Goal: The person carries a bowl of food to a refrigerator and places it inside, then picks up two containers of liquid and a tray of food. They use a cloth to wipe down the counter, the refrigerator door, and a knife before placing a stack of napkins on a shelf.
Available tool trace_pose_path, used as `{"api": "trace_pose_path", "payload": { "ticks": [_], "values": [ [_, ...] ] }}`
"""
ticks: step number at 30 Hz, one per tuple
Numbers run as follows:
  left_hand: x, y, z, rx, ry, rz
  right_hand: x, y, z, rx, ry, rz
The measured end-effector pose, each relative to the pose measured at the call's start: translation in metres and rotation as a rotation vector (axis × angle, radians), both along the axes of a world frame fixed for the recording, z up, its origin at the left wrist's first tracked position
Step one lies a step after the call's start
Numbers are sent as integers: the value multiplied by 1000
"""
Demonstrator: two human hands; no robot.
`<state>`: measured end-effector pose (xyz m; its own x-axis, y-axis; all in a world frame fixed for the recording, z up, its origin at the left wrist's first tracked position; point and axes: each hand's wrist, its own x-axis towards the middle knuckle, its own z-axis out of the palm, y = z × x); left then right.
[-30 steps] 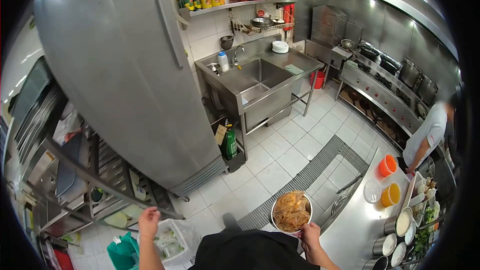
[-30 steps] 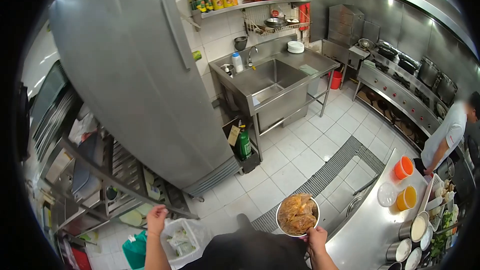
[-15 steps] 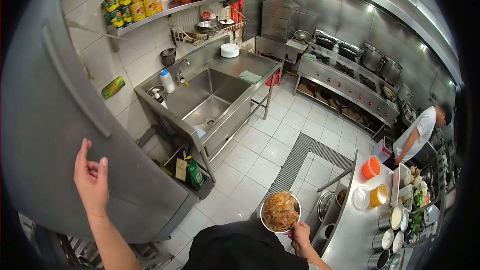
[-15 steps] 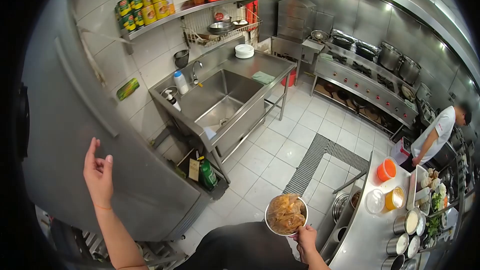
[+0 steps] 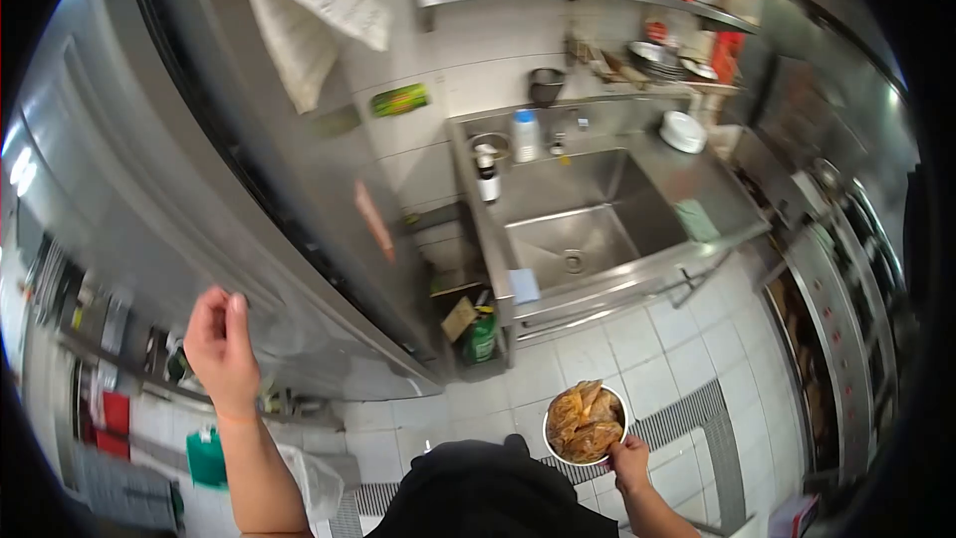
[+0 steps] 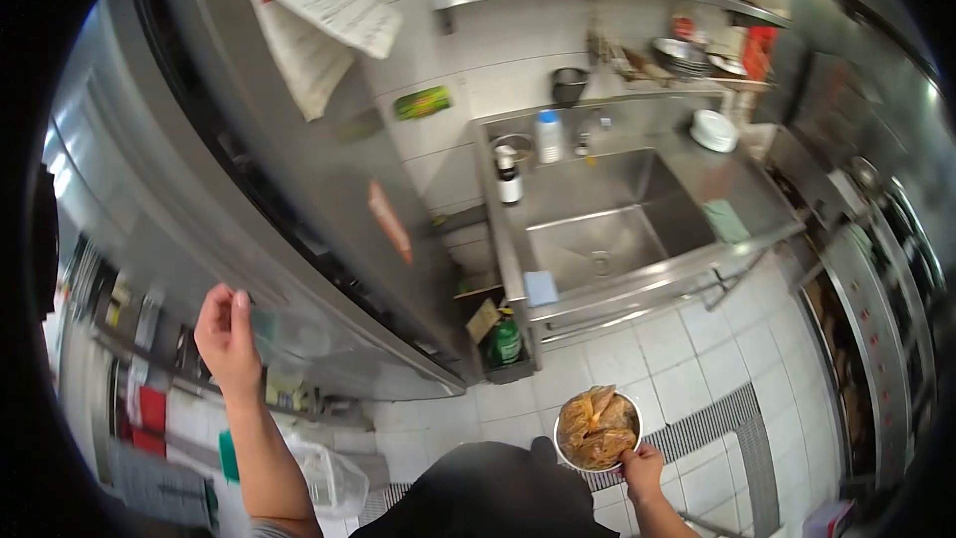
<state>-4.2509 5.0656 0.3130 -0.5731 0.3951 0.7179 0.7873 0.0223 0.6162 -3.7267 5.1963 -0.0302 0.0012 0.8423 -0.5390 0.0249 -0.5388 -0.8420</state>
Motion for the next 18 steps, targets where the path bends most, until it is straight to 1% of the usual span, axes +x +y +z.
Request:
{"api": "trace_pose_path", "payload": {
  "ticks": [1,2,3,4,5,6,8,10,11,13,14,15,18],
  "values": [
    [10,-22,-5,45,-30,-11,-6,18,-3,47,-63,74],
    [21,-52,-9,14,-29,75,-17,34,-4,52,-66,136],
    [41,-78,-9,40,-89,115,-31,46,-1,48,-63,195],
    [49,-107,-15,58,-46,139,-47,57,1,47,-62,252],
    [60,-142,-18,26,-34,190,-63,65,-1,50,-37,312],
    [71,-170,-23,47,-5,258,-80,70,-4,53,-12,367],
    [80,-249,-38,32,13,372,-123,73,-6,17,36,466],
    [97,-308,-53,130,82,544,-166,65,-8,-28,88,563],
    [108,-336,-45,33,34,564,-190,59,-2,-49,94,618],
    [111,-379,-40,44,-7,638,-243,39,18,-86,150,700],
    [98,-387,-30,36,-40,667,-276,32,32,-113,158,735],
    [94,-400,-35,181,-30,708,-303,22,44,-117,182,784],
    [83,-468,-32,-9,-141,668,-383,-13,80,-150,252,883]
  ]
}}
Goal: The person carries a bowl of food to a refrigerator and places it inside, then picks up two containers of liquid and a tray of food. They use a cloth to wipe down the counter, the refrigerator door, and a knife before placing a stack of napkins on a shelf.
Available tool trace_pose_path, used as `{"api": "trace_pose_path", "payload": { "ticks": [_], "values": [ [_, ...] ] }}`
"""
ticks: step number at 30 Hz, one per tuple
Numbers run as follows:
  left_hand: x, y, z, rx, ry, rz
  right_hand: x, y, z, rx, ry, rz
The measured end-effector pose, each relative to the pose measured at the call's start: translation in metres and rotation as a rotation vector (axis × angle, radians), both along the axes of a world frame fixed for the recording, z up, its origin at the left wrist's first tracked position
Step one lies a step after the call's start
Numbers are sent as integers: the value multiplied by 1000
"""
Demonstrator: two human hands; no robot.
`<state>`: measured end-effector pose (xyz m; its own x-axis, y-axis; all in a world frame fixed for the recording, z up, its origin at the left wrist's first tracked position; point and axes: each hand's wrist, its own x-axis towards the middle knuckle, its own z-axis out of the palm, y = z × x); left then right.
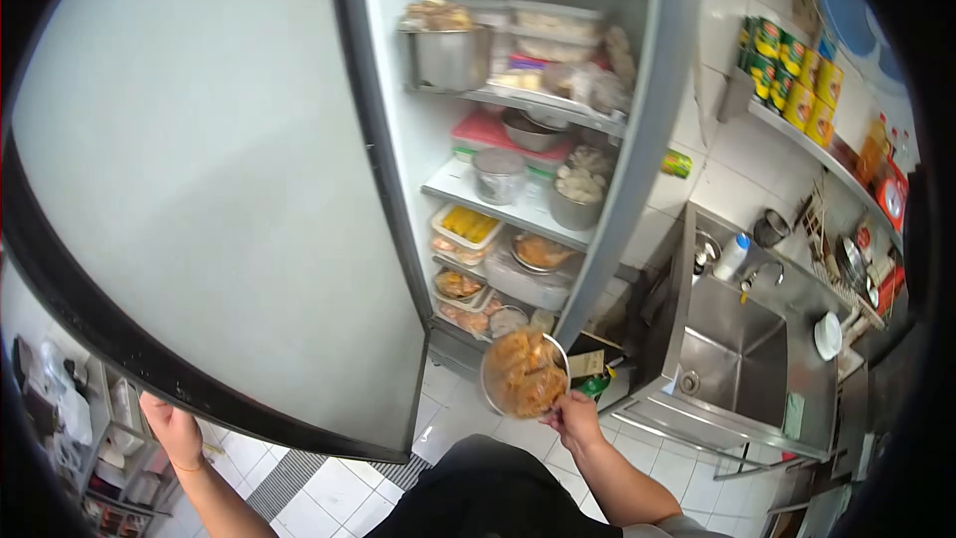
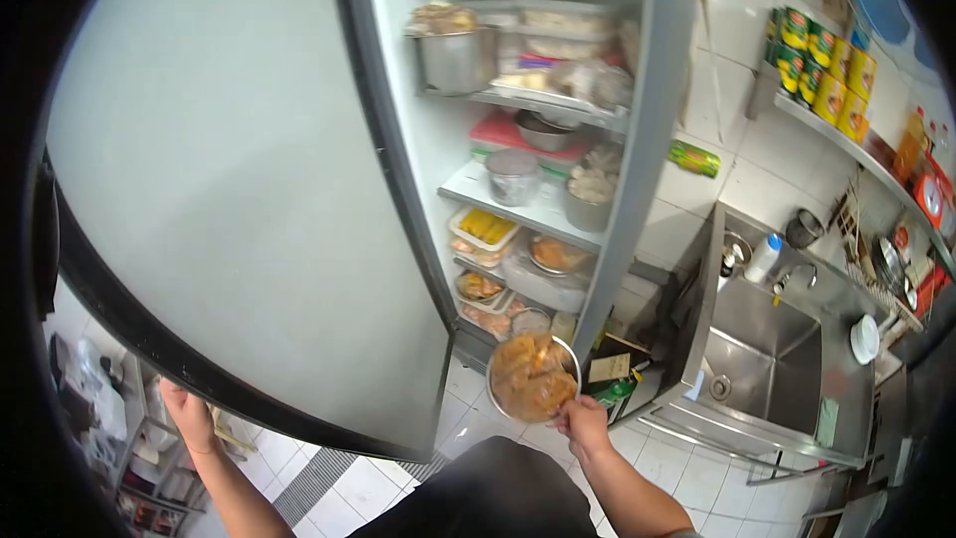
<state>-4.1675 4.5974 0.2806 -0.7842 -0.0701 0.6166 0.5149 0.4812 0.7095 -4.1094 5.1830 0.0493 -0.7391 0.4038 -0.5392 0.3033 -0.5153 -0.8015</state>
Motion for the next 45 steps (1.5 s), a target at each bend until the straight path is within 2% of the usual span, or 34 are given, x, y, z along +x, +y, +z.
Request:
{"api": "trace_pose_path", "payload": {
  "ticks": [1,4,6,8,9,11,14,18,20,21,24,29,33,38,42,43,44,45],
  "values": [
    [-5,-21,-11,-20,39,70,-27,-12,14,-27,24,14],
    [7,85,47,230,562,607,-102,-44,46,-50,140,48],
    [16,70,5,248,806,394,-148,-61,78,-46,152,42],
    [10,114,-6,-22,689,58,-200,-62,87,-103,235,52],
    [-12,120,-6,-218,536,-170,-224,-63,104,-98,224,47],
    [-76,170,-13,-274,248,-352,-267,-67,137,-98,220,56],
    [-167,233,-49,-385,-29,-416,-327,-62,166,-132,281,74],
    [-268,304,-70,-345,-45,-352,-387,-57,187,-80,250,63],
    [-304,335,-80,-357,-66,-277,-398,-52,187,-52,224,75],
    [-322,349,-92,-318,15,-289,-403,-46,182,-25,243,106],
    [-340,381,-92,-198,1,-179,-399,-37,195,65,289,193],
    [-367,404,-81,-165,60,-124,-369,-4,202,100,236,510],
    [-387,418,-78,-190,33,-153,-353,14,164,237,293,459],
    [-394,430,-89,-145,-16,-135,-331,23,116,151,404,537],
    [-363,417,-75,-81,-230,-150,-309,15,89,117,348,640],
    [-360,412,-90,-160,-173,-113,-312,20,57,148,310,689],
    [-355,402,-115,-191,-57,-147,-304,14,55,153,266,709],
    [-336,392,-124,-160,-42,-171,-300,16,26,100,254,718]
  ]
}}
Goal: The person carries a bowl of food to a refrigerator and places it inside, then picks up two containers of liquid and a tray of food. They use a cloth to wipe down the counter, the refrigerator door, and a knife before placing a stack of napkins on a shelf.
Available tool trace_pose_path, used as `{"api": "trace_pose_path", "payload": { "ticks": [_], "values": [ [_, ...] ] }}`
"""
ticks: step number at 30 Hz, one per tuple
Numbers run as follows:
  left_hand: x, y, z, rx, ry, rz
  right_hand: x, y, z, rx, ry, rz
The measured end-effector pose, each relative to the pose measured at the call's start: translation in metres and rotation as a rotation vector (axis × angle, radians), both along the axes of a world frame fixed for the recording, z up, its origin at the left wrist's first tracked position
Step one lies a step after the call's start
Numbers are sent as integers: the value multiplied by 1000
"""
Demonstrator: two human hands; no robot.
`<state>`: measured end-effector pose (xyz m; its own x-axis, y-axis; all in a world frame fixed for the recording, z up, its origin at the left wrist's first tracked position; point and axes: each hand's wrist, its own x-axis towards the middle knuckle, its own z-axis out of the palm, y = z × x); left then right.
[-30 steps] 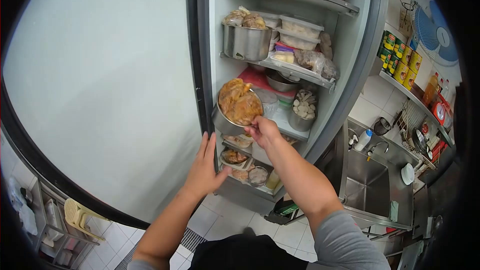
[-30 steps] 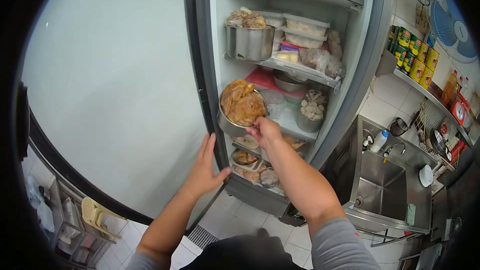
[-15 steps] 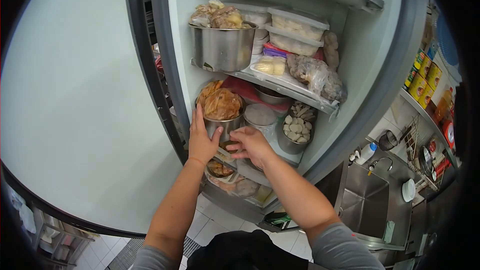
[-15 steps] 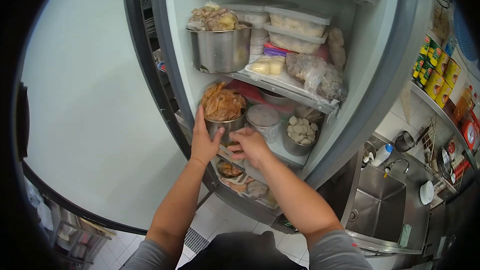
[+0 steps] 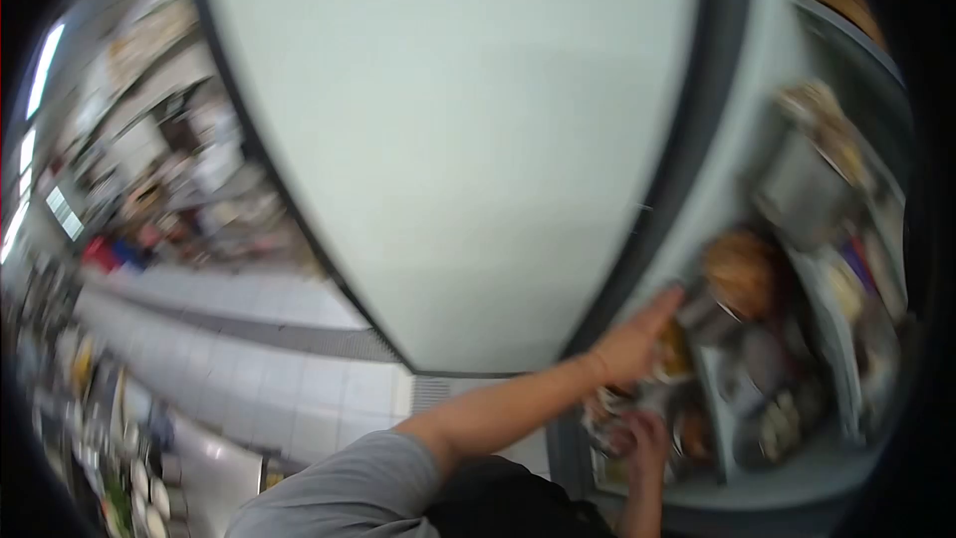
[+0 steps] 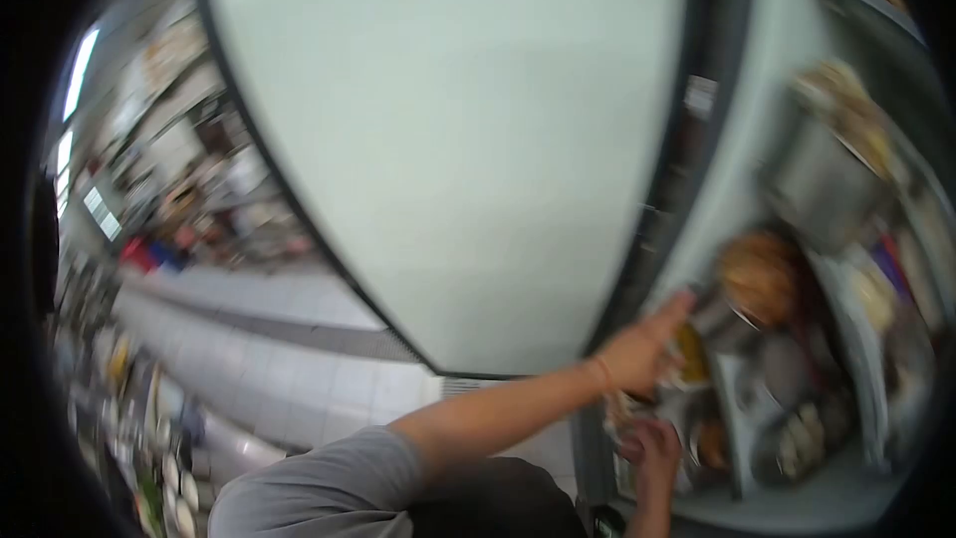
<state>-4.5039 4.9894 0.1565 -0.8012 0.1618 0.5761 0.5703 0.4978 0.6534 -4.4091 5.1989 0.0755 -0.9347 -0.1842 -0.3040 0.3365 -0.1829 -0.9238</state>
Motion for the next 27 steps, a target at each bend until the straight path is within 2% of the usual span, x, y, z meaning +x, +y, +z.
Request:
{"api": "trace_pose_path", "payload": {
  "ticks": [2,4,5,8,9,11,13,15,17,19,21,23,25,27],
  "values": [
    [37,-29,-37,-29,-135,-42,9,-6,-44,120,-146,27],
    [101,-72,-56,-10,-337,-44,13,4,-140,232,-186,133],
    [134,-98,-73,-61,-361,16,13,-2,-165,292,-195,170],
    [247,-198,-144,-75,-366,294,36,-69,-128,389,-125,395],
    [296,-221,-141,160,-610,415,44,-91,-124,372,-72,460],
    [396,-268,-166,150,-666,763,56,-140,-112,336,44,584],
    [498,-296,-203,296,-673,1048,71,-200,-93,342,177,699],
    [588,-310,-213,398,-679,1253,90,-267,-76,323,328,830],
    [656,-307,-198,463,-661,1376,109,-338,-64,359,610,910],
    [710,-302,-198,508,-628,1470,137,-413,-22,366,715,1004],
    [762,-291,-203,529,-593,1528,163,-490,4,174,848,1068],
    [802,-277,-190,560,-615,1569,171,-561,23,91,734,1171],
    [836,-266,-183,597,-597,1578,190,-618,54,146,665,1068],
    [870,-252,-183,588,-610,1644,161,-674,35,163,640,931]
  ]
}}
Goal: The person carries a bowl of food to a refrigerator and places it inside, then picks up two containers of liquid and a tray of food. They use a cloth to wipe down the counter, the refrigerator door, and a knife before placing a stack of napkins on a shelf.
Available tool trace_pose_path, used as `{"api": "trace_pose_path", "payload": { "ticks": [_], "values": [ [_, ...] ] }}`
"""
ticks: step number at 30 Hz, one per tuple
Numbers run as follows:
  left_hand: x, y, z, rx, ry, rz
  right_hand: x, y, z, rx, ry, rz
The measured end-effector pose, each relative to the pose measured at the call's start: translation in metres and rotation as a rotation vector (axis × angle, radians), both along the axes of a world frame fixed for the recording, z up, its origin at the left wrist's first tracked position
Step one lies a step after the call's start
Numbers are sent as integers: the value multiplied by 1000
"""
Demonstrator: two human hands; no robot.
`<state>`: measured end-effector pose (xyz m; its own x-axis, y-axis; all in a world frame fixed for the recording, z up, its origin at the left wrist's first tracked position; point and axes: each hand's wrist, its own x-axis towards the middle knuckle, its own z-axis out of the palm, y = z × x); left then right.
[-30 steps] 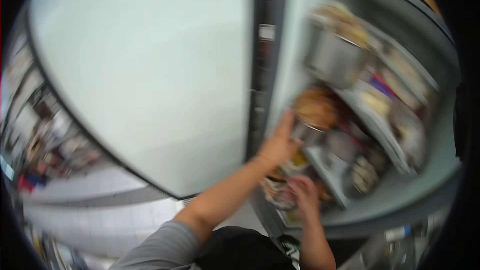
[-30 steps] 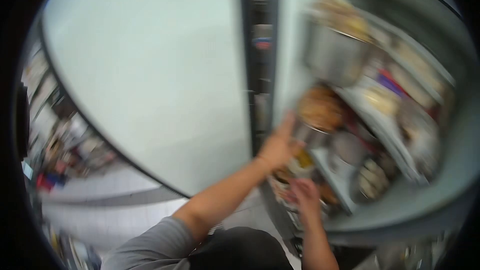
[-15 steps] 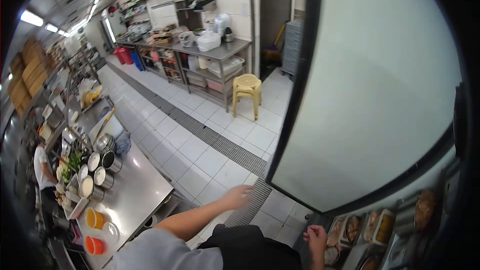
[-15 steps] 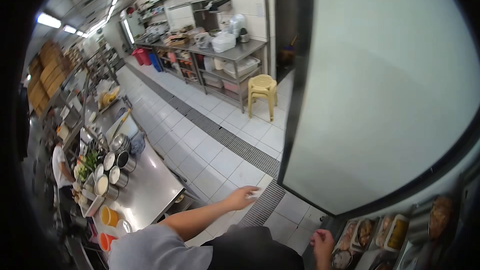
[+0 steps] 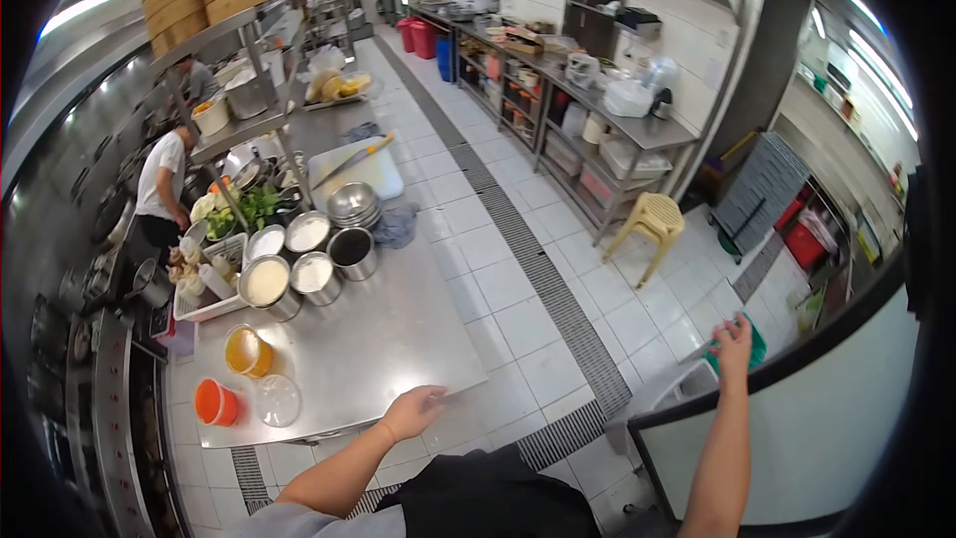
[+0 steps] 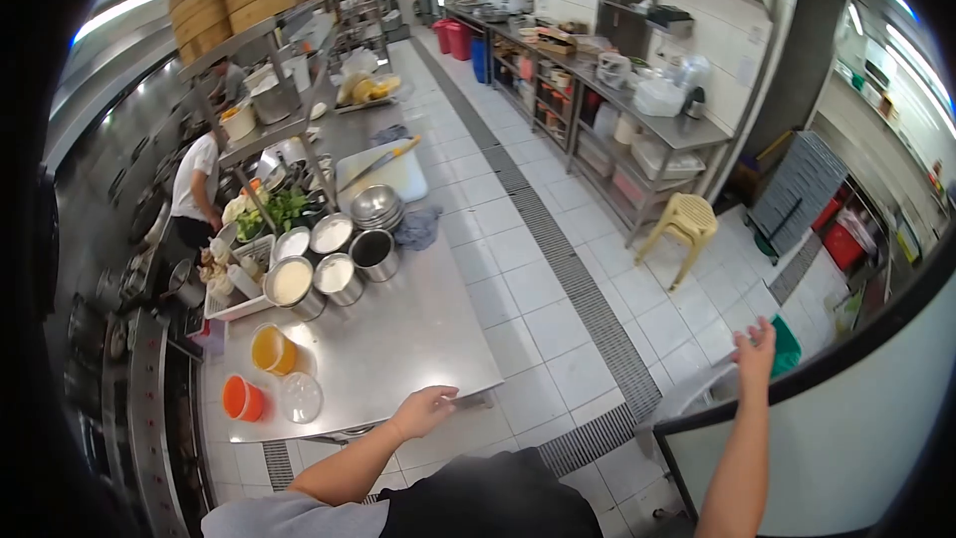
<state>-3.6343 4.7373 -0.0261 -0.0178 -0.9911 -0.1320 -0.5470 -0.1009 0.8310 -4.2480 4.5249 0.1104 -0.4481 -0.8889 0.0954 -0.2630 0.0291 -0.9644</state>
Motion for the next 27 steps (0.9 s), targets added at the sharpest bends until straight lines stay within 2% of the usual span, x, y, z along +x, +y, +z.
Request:
{"api": "trace_pose_path", "payload": {
  "ticks": [2,5,8,10,13,16,19,23,26,27],
  "values": [
    [32,10,-4,9,-6,68,-37,-30,-20,104,-12,-159],
    [64,23,-22,49,81,190,-61,-25,-36,226,-245,-329],
    [78,20,-39,99,180,272,-77,-8,-59,262,-158,-332],
    [74,10,-27,129,180,290,-69,-5,-58,264,-61,-294],
    [51,-14,2,80,101,270,-85,-27,-67,240,-211,-448],
    [32,-37,4,-59,72,175,-97,-60,-73,160,-334,-748],
    [14,-52,23,-65,-32,90,-143,-90,-115,247,-181,-908],
    [3,-50,25,-77,-57,69,-109,-77,-84,66,-364,-887],
    [7,-38,10,-78,-71,80,-118,-72,-109,-4,-347,-891],
    [9,-33,6,-84,-69,93,-110,-61,-110,52,-271,-861]
  ]
}}
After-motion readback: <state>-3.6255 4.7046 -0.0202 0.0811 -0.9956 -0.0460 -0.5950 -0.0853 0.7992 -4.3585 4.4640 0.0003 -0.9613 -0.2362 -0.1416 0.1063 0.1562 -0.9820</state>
